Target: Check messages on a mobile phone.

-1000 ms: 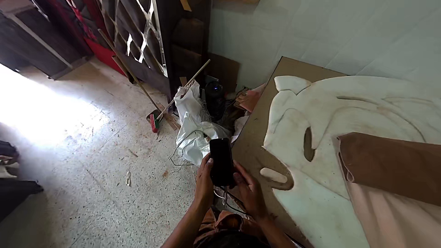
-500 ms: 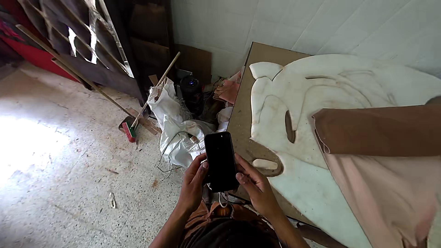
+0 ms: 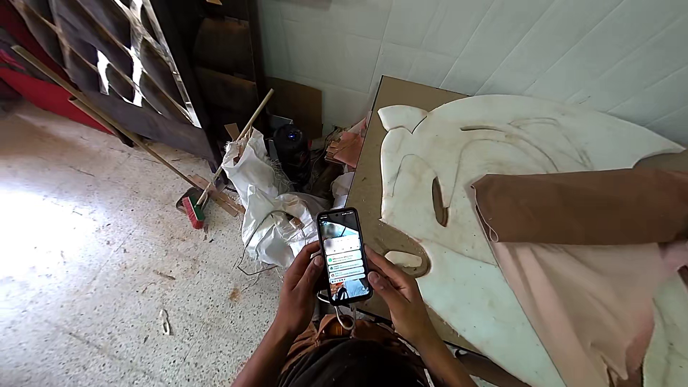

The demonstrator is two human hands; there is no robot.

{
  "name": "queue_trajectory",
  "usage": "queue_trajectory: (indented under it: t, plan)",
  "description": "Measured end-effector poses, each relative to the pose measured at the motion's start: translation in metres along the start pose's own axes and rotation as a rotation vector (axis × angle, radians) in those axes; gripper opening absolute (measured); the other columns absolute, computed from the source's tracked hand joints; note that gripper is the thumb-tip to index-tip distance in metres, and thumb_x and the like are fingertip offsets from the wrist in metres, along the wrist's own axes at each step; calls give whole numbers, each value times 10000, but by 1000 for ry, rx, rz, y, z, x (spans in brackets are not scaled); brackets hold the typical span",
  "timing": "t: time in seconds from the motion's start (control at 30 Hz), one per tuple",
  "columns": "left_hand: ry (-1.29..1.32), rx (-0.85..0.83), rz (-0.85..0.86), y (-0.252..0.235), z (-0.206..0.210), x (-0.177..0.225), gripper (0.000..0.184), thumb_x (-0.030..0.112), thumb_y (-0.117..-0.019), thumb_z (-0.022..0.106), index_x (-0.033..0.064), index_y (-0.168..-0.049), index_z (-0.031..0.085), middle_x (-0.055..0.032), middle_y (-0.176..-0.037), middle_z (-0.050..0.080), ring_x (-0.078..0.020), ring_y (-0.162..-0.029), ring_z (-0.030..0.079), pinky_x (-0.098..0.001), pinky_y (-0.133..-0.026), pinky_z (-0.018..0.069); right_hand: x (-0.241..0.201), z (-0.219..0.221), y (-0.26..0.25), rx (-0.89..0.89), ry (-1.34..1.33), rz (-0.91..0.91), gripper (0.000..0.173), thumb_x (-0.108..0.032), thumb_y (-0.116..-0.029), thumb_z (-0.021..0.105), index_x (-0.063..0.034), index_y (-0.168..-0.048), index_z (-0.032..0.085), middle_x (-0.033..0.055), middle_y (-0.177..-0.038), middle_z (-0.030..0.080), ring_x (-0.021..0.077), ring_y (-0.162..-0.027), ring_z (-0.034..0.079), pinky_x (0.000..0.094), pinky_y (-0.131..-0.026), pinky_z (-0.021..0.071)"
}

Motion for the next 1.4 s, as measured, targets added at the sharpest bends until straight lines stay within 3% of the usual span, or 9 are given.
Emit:
queue_trajectory:
  t: [0.23,0.4,0.67,0.83,1.03,1.13,1.2,1.3,1.4]
  plan:
    - [-11,-45,-53,4,5,-4,394,284,-1111,415,107,-1449,512,-265,-1187,655,-361,-1009,700,-510,-889,597,0,-7,4,-29,-9,25,465,-285,-1070,548,-115,-1503,536,156,-1335,660,302,-1180,665,459,-1015,570]
    - [2,-49,-61,8,12,-5,416,284,-1112,402,125,-1480,512,-252,-1218,655,-350,-1032,693,-504,-900,591,1,-9,11,28,-51,45,528,-287,-1057,570,-171,-1560,459,177,-1263,684,324,-1118,685,470,-967,585]
    - [-22,-74,-63,9,18,-11,430,300,-1111,395,134,-1498,483,-231,-1246,648,-341,-1046,691,-501,-898,594,5,-12,23,56,-49,52,450,-251,-1062,549,-148,-1500,547,125,-1417,614,298,-1222,640,473,-1021,559]
    - [-32,-72,-57,11,17,-11,422,279,-1115,380,134,-1499,478,-226,-1244,650,-336,-1042,692,-495,-893,597,6,-12,26,62,-53,71,455,-259,-1062,549,-163,-1506,544,110,-1433,605,286,-1215,644,462,-1011,563]
    - [4,-65,6,17,21,-6,416,274,-1110,393,100,-1475,492,-233,-1232,646,-331,-1048,689,-498,-912,590,-10,-11,22,110,4,29,506,-297,-1048,567,-159,-1529,497,138,-1332,654,288,-1138,674,443,-932,596]
    - [-12,-66,16,19,21,-6,410,263,-1110,387,95,-1470,490,-230,-1220,652,-332,-1029,695,-496,-900,596,-31,-9,14,145,332,-81,553,-436,-1012,593,-171,-1494,535,26,-1498,533,223,-1308,568,443,-1014,566]
    - [-33,-67,7,21,21,-7,402,250,-1111,378,97,-1463,501,-226,-1215,655,-332,-1013,698,-494,-884,601,-51,-2,3,134,540,-184,531,-495,-989,586,-214,-1440,599,23,-1584,412,238,-1400,467,482,-1070,521]
    - [-34,-74,-3,25,24,-9,397,270,-1108,403,114,-1451,528,-214,-1213,656,-319,-1002,697,-486,-867,605,-70,12,-14,92,670,-272,439,-469,-969,627,-315,-1379,654,41,-1666,275,276,-1500,332,531,-1141,454]
    - [-57,-95,3,27,27,-10,398,297,-1104,418,113,-1438,534,-214,-1184,662,-314,-981,699,-474,-855,606,-69,22,-27,57,727,-284,429,-502,-965,634,-354,-1367,662,42,-1692,221,281,-1567,174,565,-1227,325]
Point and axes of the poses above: each hand's wrist, its own y-axis away from the middle knuckle, its own z-axis out of the palm, x = y × z, the point moved 8 cm from there along -y, towards the middle knuckle
